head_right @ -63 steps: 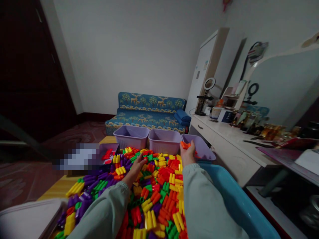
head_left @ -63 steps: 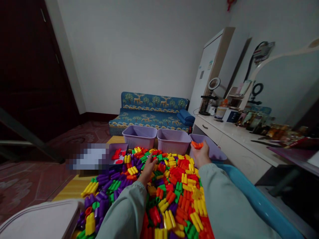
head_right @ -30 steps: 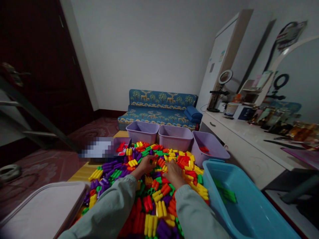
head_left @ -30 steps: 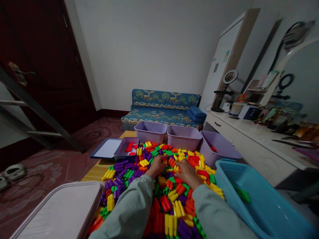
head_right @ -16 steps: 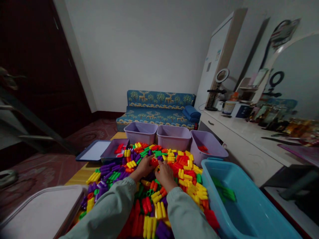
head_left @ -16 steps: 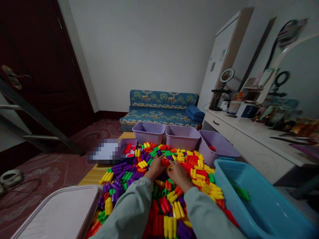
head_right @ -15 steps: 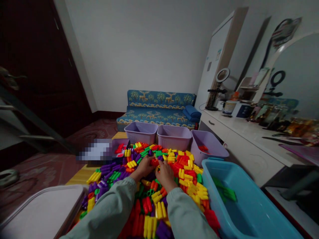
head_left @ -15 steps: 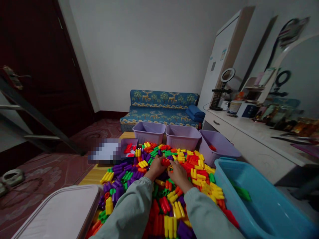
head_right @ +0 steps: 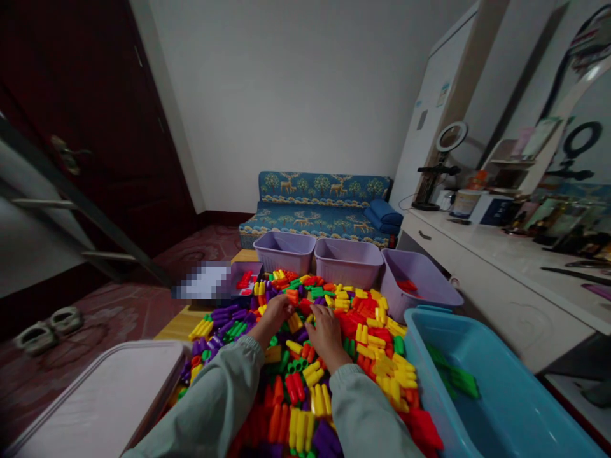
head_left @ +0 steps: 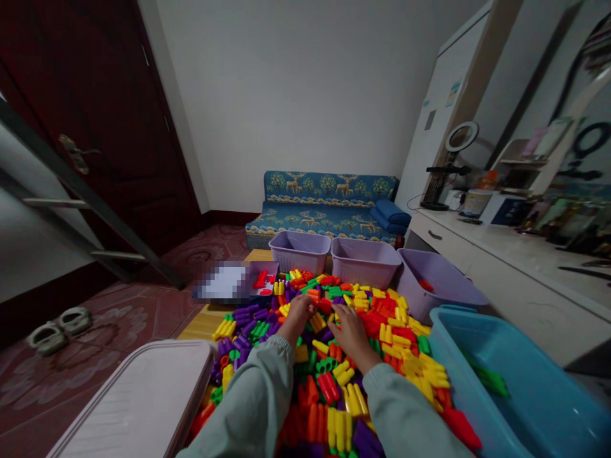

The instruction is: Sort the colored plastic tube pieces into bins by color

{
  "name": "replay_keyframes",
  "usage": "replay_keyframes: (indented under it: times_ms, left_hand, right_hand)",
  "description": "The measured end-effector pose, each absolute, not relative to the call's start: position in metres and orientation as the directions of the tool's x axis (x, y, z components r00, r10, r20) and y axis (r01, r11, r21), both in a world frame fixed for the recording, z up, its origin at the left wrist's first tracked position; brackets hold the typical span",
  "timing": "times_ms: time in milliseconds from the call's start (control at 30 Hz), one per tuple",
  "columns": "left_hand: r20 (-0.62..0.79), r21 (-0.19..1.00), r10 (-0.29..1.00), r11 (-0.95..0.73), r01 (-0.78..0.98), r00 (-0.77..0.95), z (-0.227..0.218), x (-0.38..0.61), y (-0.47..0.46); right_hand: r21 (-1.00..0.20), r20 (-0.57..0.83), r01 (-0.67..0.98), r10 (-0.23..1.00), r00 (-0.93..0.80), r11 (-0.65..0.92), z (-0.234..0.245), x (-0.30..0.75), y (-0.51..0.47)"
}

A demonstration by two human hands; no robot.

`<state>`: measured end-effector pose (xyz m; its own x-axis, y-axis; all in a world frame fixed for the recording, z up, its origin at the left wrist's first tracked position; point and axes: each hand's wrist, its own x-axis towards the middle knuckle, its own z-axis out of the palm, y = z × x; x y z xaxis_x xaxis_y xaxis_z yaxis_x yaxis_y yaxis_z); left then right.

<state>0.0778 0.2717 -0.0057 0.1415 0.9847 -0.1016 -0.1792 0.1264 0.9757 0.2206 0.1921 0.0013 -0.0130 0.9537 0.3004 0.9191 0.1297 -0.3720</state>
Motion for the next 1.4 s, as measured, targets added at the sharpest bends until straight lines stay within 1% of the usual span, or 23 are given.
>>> replay_keyframes:
  times_ms: [100,200,333,400,467,533,633,700,767,833,867,900,967,1033,1100,1167,1233,1300,1367,1400]
  left_hand:
    - [-0.192,0.914,0.974,0.222,-0.340,0.121,0.005,0.063,0.275]
    - [-0.259,0.845,0.954,0.299,-0.443,0.149,0.018,0.053,0.278]
    - [-0.283,0.787,0.936,0.352,-0.507,0.211,0.027,0.052,0.276]
    - [-0.279,0.741,0.921,0.386,-0.549,0.270,0.026,0.053,0.274]
    - [-0.270,0.705,0.903,0.421,-0.571,0.334,0.023,0.052,0.271]
    - [-0.255,0.711,0.893,0.433,-0.554,0.371,0.020,0.050,0.268]
    - [-0.232,0.766,0.887,0.420,-0.488,0.399,0.017,0.048,0.261]
    - [-0.219,0.825,0.894,0.384,-0.415,0.391,0.014,0.049,0.256]
    - [-0.184,0.903,0.925,0.293,-0.315,0.333,0.012,0.053,0.252]
    - [-0.114,0.958,0.957,0.177,-0.226,0.267,0.011,0.059,0.250]
    - [-0.083,0.971,0.965,0.135,-0.200,0.249,0.010,0.062,0.249]
    - [-0.063,0.975,0.967,0.112,-0.190,0.246,0.010,0.065,0.248]
    - [-0.049,0.974,0.963,0.105,-0.202,0.267,0.010,0.072,0.247]
    - [-0.038,0.969,0.959,0.104,-0.223,0.280,0.007,0.076,0.246]
    - [-0.047,0.957,0.964,0.119,-0.265,0.264,0.000,0.078,0.245]
    - [-0.103,0.920,0.971,0.176,-0.349,0.217,-0.010,0.078,0.245]
    - [-0.191,0.852,0.967,0.249,-0.461,0.169,-0.020,0.077,0.246]
    - [-0.262,0.785,0.952,0.305,-0.539,0.157,-0.028,0.076,0.247]
    - [-0.300,0.744,0.940,0.337,-0.577,0.161,-0.033,0.076,0.249]
    - [-0.308,0.732,0.938,0.342,-0.590,0.161,-0.034,0.076,0.249]
  right_hand:
    - [-0.368,0.272,0.923,0.962,-0.005,0.109,-0.002,0.221,0.194]
    - [-0.363,0.272,0.925,0.962,-0.009,0.112,-0.001,0.219,0.201]
    - [-0.342,0.266,0.930,0.963,-0.045,0.138,0.005,0.210,0.220]
    - [-0.314,0.222,0.940,0.973,-0.061,0.131,0.007,0.205,0.229]
    - [-0.278,0.156,0.954,0.985,-0.067,0.109,0.008,0.201,0.236]
    - [-0.246,0.129,0.965,0.990,-0.060,0.090,0.007,0.200,0.237]
    - [-0.253,0.196,0.964,0.980,-0.033,0.083,0.004,0.202,0.235]
    - [-0.341,0.260,0.938,0.965,0.031,0.062,0.001,0.207,0.233]
    - [-0.526,0.311,0.850,0.935,0.169,0.021,-0.002,0.210,0.232]
    - [-0.746,0.335,0.665,0.884,0.326,0.037,-0.003,0.209,0.231]
    - [-0.828,0.335,0.555,0.863,0.379,0.077,-0.003,0.207,0.230]
    - [-0.879,0.335,0.459,0.852,0.402,0.129,-0.002,0.203,0.227]
    - [-0.907,0.353,0.354,0.867,0.352,0.226,0.002,0.194,0.221]
    - [-0.893,0.378,0.350,0.893,0.246,0.282,0.007,0.188,0.215]
    - [-0.870,0.393,0.390,0.902,0.180,0.302,0.010,0.188,0.215]
    - [-0.844,0.399,0.457,0.899,0.182,0.282,0.012,0.194,0.224]
    - [-0.780,0.398,0.584,0.898,0.186,0.225,0.014,0.204,0.243]
    - [-0.644,0.391,0.747,0.911,0.134,0.166,0.015,0.214,0.265]
    - [-0.459,0.353,0.879,0.934,0.045,0.131,0.016,0.220,0.287]
    - [-0.372,0.324,0.920,0.946,0.002,0.126,0.016,0.221,0.296]
